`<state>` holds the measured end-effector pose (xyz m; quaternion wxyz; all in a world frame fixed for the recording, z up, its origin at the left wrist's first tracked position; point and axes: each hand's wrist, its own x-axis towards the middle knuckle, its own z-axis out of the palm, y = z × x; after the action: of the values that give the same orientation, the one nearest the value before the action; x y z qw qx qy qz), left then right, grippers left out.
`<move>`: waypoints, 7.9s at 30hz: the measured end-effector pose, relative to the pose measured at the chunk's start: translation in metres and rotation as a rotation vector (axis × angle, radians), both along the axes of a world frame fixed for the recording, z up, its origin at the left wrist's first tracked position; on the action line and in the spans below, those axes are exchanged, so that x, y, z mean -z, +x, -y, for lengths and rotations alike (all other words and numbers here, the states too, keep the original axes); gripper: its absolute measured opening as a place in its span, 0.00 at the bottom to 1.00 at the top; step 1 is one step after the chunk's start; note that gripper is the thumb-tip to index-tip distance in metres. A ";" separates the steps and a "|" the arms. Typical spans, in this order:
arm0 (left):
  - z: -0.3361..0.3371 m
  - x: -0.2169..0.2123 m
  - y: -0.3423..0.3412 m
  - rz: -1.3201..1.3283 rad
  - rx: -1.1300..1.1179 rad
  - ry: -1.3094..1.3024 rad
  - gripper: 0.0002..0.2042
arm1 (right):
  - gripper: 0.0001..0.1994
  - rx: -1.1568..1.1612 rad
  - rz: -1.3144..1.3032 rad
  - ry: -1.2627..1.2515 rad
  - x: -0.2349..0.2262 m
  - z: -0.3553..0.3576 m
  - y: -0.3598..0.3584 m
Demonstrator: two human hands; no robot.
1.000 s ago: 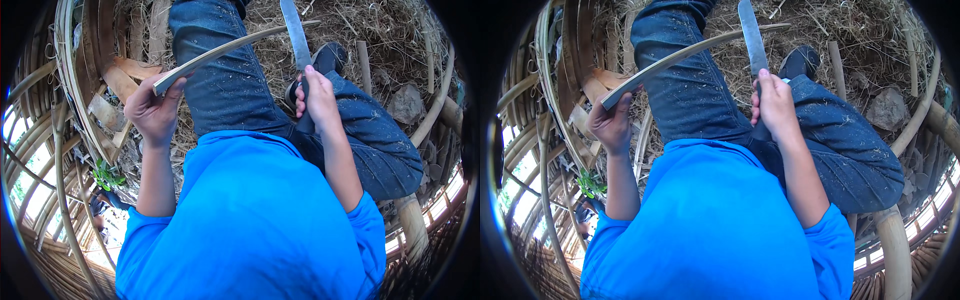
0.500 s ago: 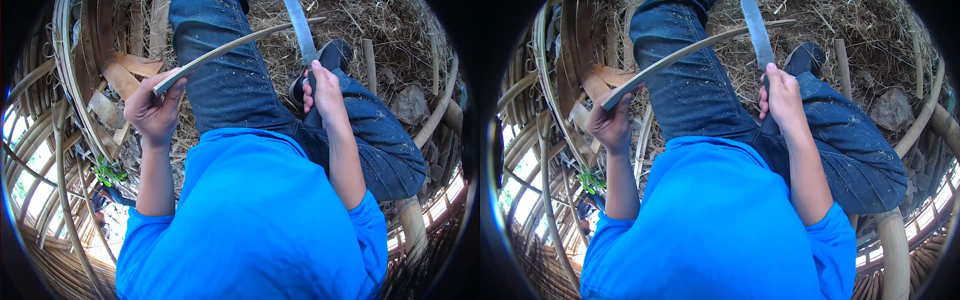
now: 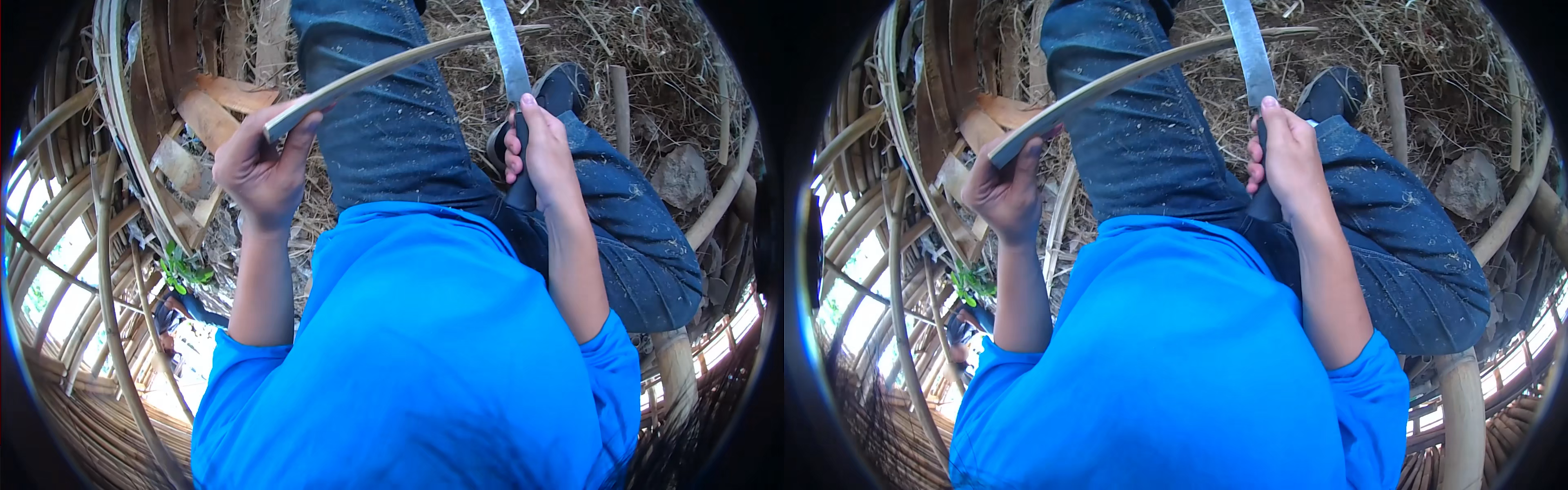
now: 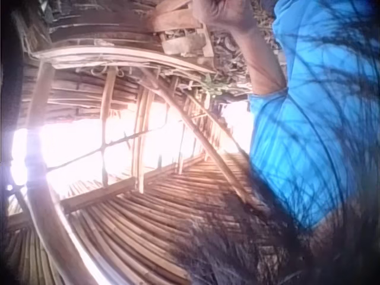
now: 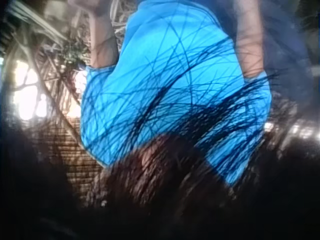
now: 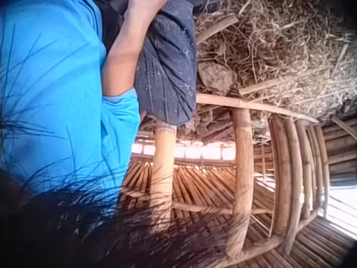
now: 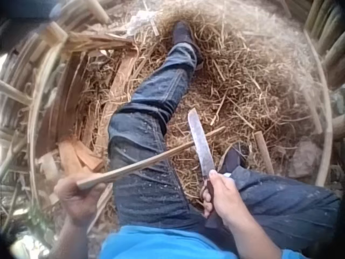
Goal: The person shaves a piece of bamboo using a knife. They scrape the blade along the wood to remove thin strips and smooth the surface, letting the shavings fall to the ground.
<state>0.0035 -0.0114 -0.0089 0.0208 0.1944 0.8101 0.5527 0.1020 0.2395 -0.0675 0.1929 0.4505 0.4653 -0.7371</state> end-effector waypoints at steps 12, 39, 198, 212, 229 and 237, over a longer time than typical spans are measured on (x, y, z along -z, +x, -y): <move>0.016 0.010 0.005 0.014 -0.026 -0.011 0.07 | 0.19 -0.155 -0.086 -0.122 -0.032 0.032 -0.010; 0.006 0.003 0.009 0.005 -0.002 -0.084 0.07 | 0.20 -0.162 -0.176 -0.167 -0.077 0.064 -0.011; -0.008 -0.018 -0.009 -0.273 0.319 -0.199 0.08 | 0.17 0.085 0.023 -0.164 -0.017 0.000 0.013; -0.004 -0.015 -0.008 -0.281 0.354 -0.160 0.08 | 0.17 0.054 0.057 -0.184 -0.019 -0.004 0.010; 0.002 -0.006 -0.009 -0.279 0.251 -0.226 0.09 | 0.17 0.034 0.024 -0.293 -0.044 0.020 0.000; 0.009 -0.008 -0.006 -0.259 0.266 -0.220 0.10 | 0.17 0.020 -0.010 -0.285 -0.042 0.031 0.003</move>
<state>-0.0029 -0.0207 -0.0010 0.0103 0.3655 0.8287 0.4238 0.1051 0.2088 -0.0256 0.2453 0.4193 0.3524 -0.7999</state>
